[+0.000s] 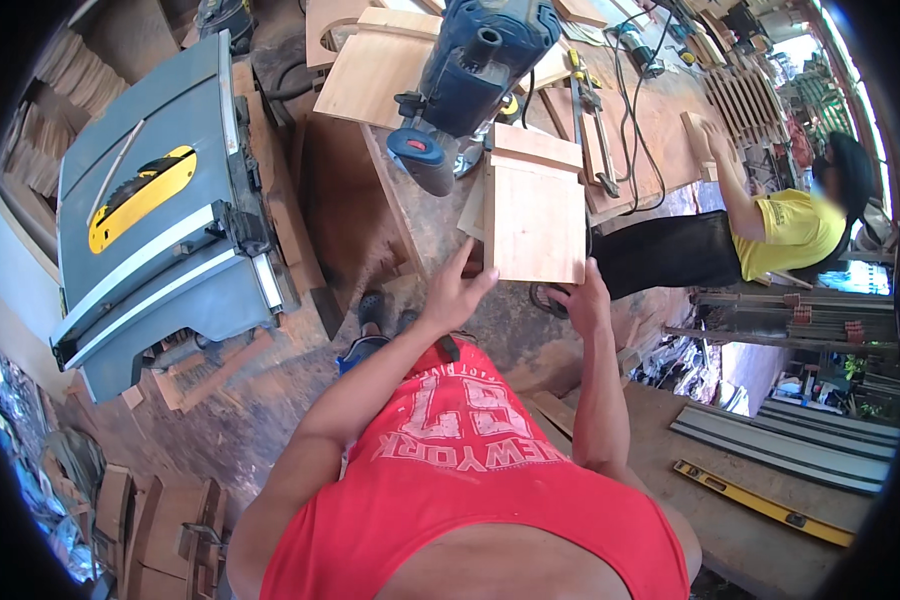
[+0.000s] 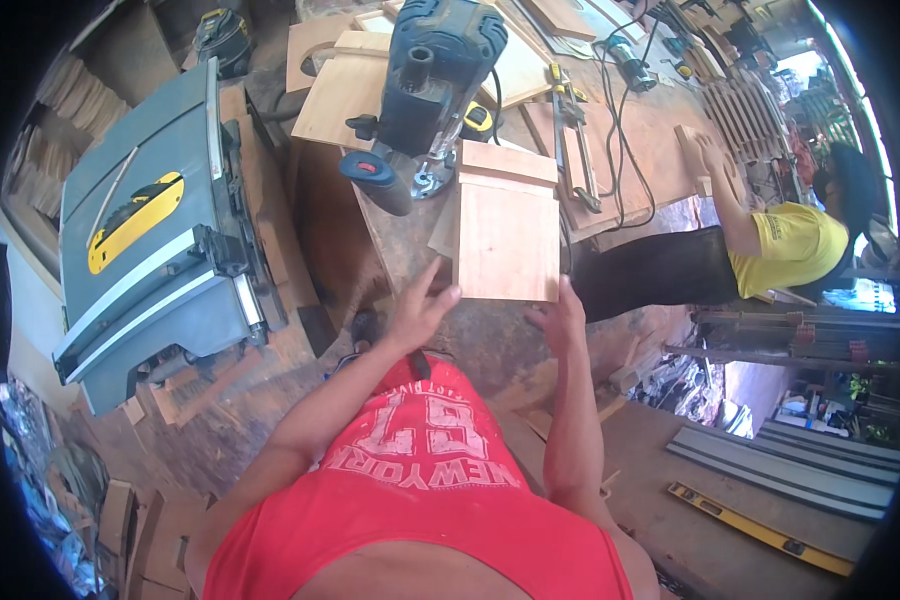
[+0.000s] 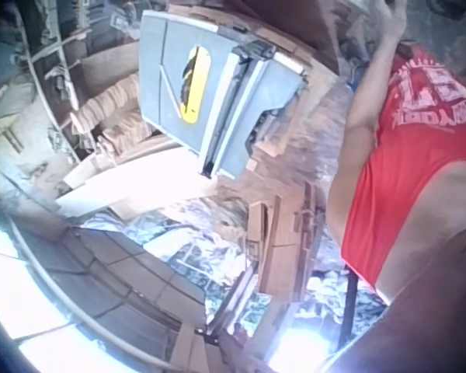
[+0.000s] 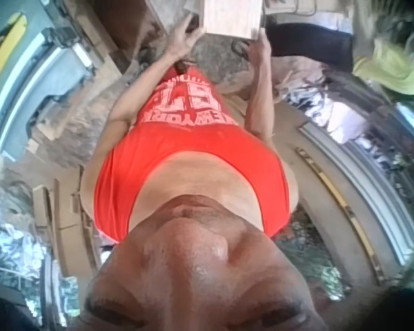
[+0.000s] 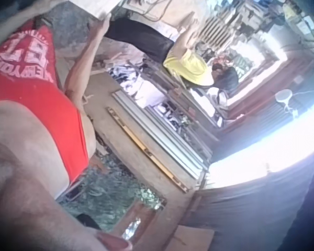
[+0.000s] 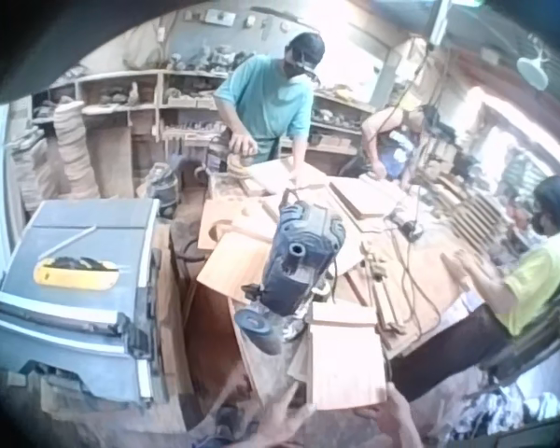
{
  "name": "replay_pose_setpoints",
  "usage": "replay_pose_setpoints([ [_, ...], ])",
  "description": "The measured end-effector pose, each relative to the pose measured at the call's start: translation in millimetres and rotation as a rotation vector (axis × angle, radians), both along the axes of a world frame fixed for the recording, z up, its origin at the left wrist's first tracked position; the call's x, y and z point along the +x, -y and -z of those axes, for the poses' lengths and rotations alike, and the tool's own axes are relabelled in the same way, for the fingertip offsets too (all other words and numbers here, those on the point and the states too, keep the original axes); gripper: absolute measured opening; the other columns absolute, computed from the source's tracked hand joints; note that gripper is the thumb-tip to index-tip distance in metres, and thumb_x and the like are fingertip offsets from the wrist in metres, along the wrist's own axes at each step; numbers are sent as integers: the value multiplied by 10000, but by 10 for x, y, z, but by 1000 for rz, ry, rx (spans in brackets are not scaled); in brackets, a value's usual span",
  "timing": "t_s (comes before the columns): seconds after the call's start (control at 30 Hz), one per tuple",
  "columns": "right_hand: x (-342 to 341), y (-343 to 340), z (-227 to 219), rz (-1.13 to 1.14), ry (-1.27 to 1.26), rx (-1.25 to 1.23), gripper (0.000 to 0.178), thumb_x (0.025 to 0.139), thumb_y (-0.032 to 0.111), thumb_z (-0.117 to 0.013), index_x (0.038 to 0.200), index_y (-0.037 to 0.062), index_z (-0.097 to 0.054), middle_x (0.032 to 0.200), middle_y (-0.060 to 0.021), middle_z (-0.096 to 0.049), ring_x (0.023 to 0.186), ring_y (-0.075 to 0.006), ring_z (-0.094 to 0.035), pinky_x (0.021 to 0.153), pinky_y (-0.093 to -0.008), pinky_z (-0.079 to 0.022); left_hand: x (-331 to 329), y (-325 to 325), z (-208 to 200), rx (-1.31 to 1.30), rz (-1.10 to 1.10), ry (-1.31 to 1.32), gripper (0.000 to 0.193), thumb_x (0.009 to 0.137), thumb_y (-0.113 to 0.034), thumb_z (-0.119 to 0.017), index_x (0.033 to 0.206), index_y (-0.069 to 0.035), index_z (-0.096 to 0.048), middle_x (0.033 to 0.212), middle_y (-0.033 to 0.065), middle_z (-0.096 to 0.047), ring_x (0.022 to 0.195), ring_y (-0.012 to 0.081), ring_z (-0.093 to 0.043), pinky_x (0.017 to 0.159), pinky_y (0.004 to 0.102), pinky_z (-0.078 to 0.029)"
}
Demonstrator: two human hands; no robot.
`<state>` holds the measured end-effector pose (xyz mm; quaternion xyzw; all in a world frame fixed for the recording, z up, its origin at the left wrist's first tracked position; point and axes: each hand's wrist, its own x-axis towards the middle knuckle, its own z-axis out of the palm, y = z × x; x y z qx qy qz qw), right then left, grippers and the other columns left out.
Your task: The person holds and aligns two small wooden pieces, repeatedly joining and separating them to check fit. The person rotates the pieces to inspect edges and surfaces while standing at a workbench in a woodworking shop.
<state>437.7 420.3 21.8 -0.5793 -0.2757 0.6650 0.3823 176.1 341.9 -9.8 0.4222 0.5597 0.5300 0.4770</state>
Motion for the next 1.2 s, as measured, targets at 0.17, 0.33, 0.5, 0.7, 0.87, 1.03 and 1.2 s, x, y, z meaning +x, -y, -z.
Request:
replay_pose_setpoints([
  [0.17, -64, 91, -45, -198, 131, 223, 526, 1042, 316, -581, 1410, -55, -528, 1298, -166, -666, 1144, -288, -681, 958, -451, -567, -50, -84, -156, -17, 117, -187, 596, 971, -321, -660, 1440, 22, -525, 1324, 250, -604, 1210, 327, -630, 1000, 380, -508],
  [0.33, -192, 755, 94, -73, 85, 190, 502, 1040, 287, -608, 1411, -44, -539, 1316, -171, -659, 1159, -285, -680, 939, -470, -587, -175, 435, -211, -22, 76, -24, 503, 989, -288, -611, 1401, -2, -568, 1307, 228, -615, 1168, 329, -640, 957, 394, -524],
  [0.5, -530, 763, 156, 102, 105, 186, 506, 1039, 322, -620, 1399, -26, -551, 1267, -147, -671, 1132, -272, -678, 939, -495, -586, -344, 213, -150, -52, 147, -173, 485, 1004, -315, -578, 1364, 11, -581, 1259, 257, -631, 1164, 382, -629, 1003, 425, -479],
  [0.7, -350, 532, 92, 70, 37, 236, 512, 1041, 312, -611, 1407, -37, -531, 1301, -154, -656, 1152, -279, -671, 970, -490, -564, -294, -19, -311, -4, 194, -184, 576, 1002, -373, -577, 1399, 43, -530, 1316, 304, -593, 1227, 440, -585, 1051, 460, -454],
  [0.87, -93, 885, 56, 57, 79, 261, 540, 1026, 294, -637, 1424, -60, -547, 1244, -118, -663, 1048, -173, -648, 833, -317, -542, -124, 512, -296, 169, 139, -272, 631, 979, -361, -626, 1460, 24, -491, 1250, 289, -639, 1161, 426, -630, 972, 449, -502],
  [1.03, -92, 1288, -166, -66, 247, 168, 569, 1005, 283, -653, 1447, -55, -536, 1284, -104, -656, 1078, -145, -623, 910, -288, -492, -335, 911, -377, 39, 295, -205, 699, 950, -350, -676, 1453, 88, -465, 1385, 338, -561, 1303, 443, -563, 1086, 438, -459],
  [1.2, -378, 1537, -352, -87, 136, 196, 637, 982, 273, -683, 1488, -58, -484, 1370, -121, -620, 1242, -189, -575, 1071, -352, -442, -573, 1148, -359, 12, 341, -190, 743, 934, -315, -718, 1485, 95, -433, 1441, 336, -526, 1371, 420, -522, 1146, 412, -416],
])
